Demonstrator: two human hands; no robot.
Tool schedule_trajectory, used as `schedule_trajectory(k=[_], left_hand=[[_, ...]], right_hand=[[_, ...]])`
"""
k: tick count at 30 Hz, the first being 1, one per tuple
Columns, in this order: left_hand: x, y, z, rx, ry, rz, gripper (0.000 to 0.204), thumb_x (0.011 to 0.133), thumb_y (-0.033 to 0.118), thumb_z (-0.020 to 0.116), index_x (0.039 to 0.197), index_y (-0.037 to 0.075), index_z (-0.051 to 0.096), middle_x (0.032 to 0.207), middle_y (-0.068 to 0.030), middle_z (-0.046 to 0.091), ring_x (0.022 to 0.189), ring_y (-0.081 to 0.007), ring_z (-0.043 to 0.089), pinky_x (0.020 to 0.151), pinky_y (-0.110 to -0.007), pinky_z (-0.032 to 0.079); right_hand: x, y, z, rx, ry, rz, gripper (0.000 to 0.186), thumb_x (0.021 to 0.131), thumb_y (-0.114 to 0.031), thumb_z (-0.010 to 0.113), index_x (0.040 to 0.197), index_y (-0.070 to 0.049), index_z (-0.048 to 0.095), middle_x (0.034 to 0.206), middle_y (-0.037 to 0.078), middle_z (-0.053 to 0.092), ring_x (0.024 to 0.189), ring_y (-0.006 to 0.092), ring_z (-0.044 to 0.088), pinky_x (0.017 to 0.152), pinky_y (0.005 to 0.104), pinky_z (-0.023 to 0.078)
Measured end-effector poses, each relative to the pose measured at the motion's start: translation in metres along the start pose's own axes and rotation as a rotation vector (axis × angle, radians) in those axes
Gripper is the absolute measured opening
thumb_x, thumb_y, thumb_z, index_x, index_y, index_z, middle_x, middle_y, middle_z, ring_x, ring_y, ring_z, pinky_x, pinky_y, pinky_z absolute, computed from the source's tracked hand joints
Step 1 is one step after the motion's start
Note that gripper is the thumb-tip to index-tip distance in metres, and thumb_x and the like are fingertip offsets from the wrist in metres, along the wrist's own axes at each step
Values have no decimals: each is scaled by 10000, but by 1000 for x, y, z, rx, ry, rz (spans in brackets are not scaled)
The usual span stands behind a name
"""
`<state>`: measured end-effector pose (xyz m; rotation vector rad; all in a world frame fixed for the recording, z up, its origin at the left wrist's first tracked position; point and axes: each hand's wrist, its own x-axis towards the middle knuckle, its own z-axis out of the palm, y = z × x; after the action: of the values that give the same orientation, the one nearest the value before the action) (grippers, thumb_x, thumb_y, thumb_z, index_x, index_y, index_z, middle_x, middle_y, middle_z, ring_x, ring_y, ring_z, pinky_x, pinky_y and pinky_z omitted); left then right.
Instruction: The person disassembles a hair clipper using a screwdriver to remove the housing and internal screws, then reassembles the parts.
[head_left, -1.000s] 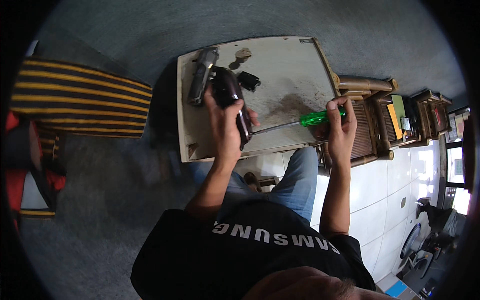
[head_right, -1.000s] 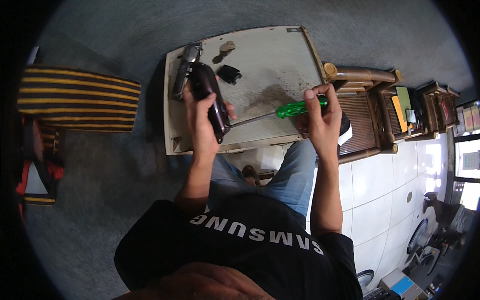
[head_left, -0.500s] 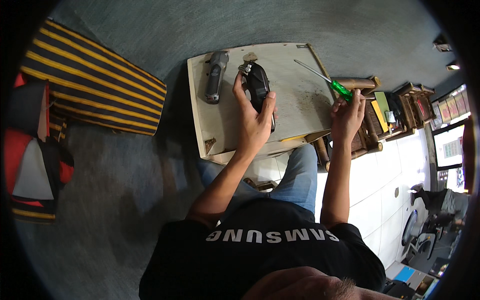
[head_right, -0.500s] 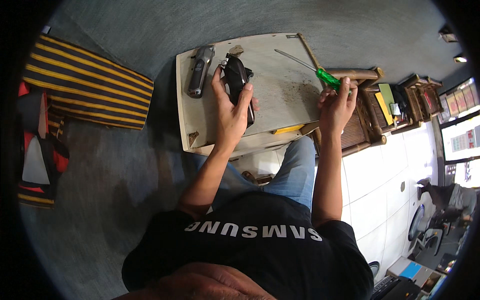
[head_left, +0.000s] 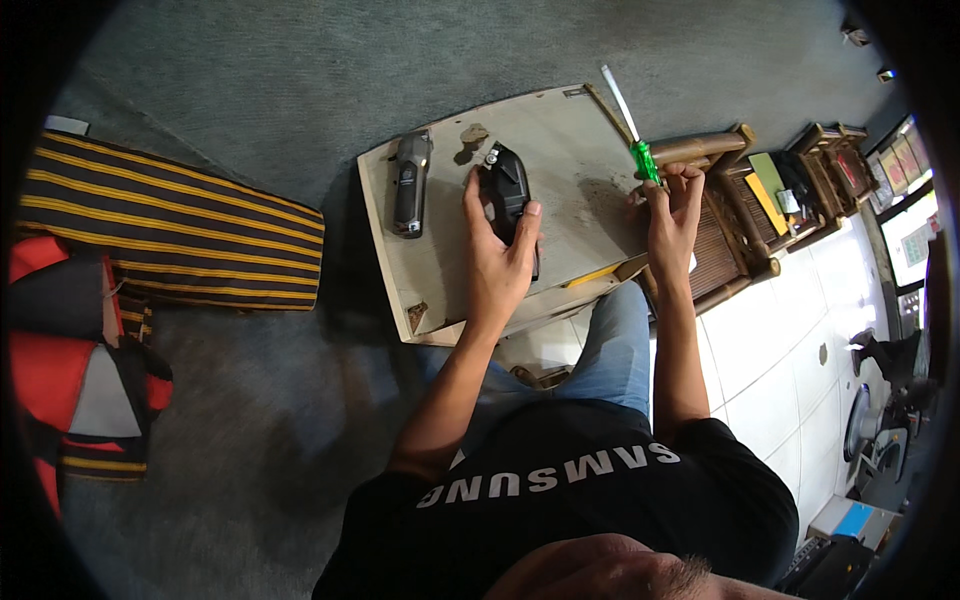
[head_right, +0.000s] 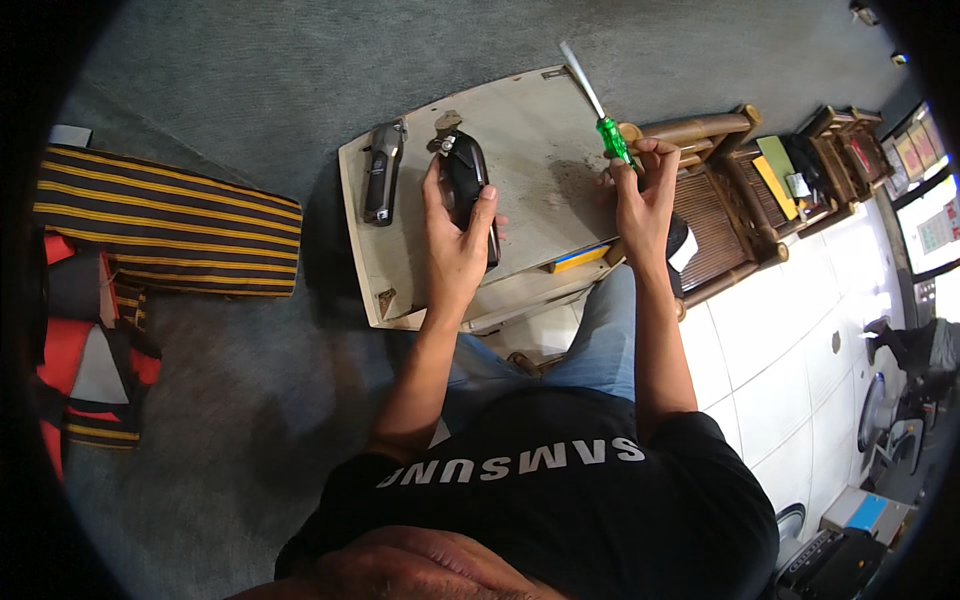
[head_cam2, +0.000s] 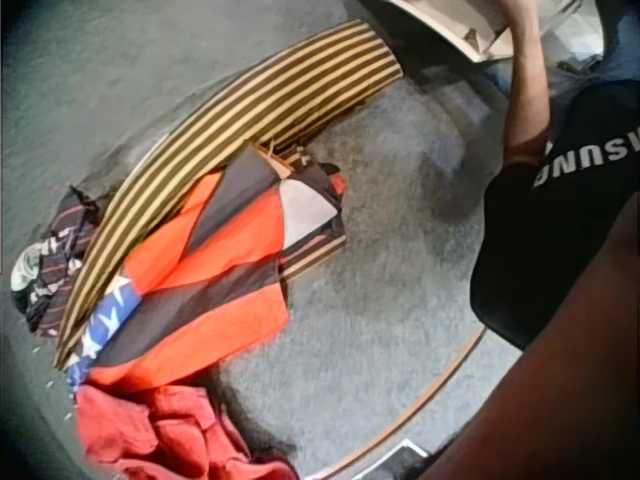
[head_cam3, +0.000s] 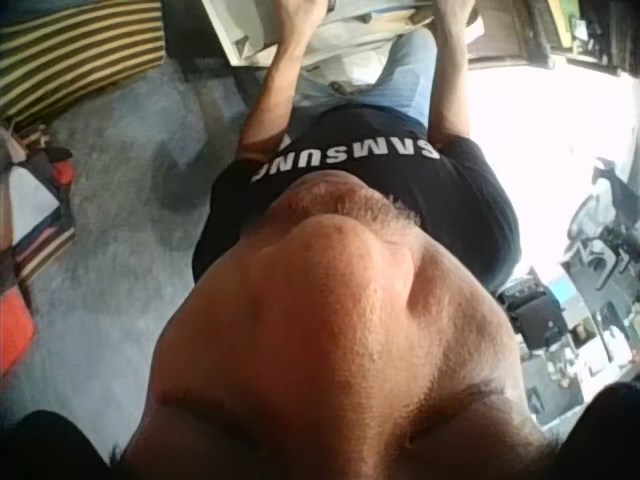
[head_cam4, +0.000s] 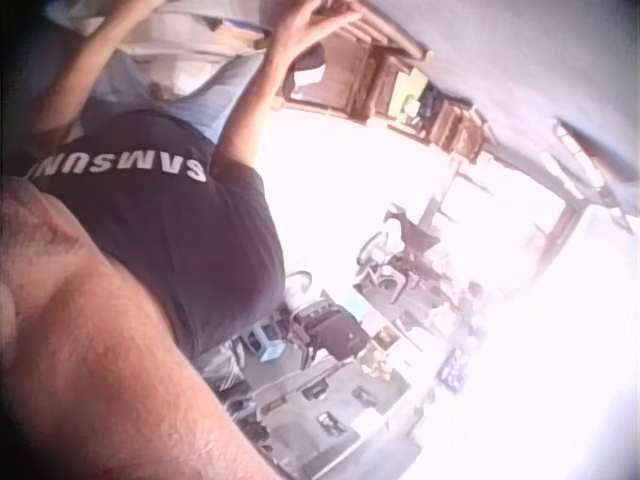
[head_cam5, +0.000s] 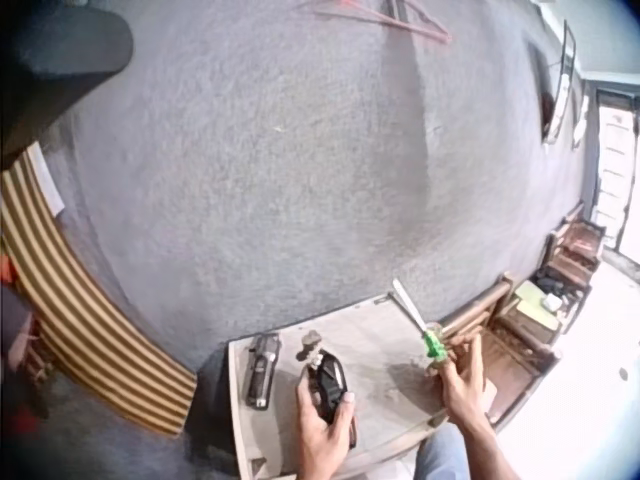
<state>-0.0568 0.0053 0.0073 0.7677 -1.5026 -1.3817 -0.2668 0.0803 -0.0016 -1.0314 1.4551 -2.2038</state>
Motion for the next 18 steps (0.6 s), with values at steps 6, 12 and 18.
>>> schedule_trajectory(k=[6,12,18], left_hand=[[1,2,-1,-151,3,-56,558,1126,398,476,1551,80,303,1081,-120,628,675,-170,662,542,-290,549],[0,6,-5,-253,32,-72,436,1132,403,395,1380,55,481,1231,-133,707,569,-132,642,520,-282,571],[8,-9,-1,22,-20,34,457,1114,413,470,1444,96,473,1227,-113,714,625,-86,656,492,-219,566]], right_hand=[[-4,-3,7,-441,-123,-101,251,931,-58,641,1167,26,636,925,103,629,823,195,605,783,321,497],[-5,-10,9,-631,-283,-252,192,845,-54,688,1018,23,652,902,161,586,750,321,624,687,383,496],[-4,-14,8,-703,-371,-258,189,820,-96,712,983,-25,649,945,150,608,807,377,677,716,463,528]])
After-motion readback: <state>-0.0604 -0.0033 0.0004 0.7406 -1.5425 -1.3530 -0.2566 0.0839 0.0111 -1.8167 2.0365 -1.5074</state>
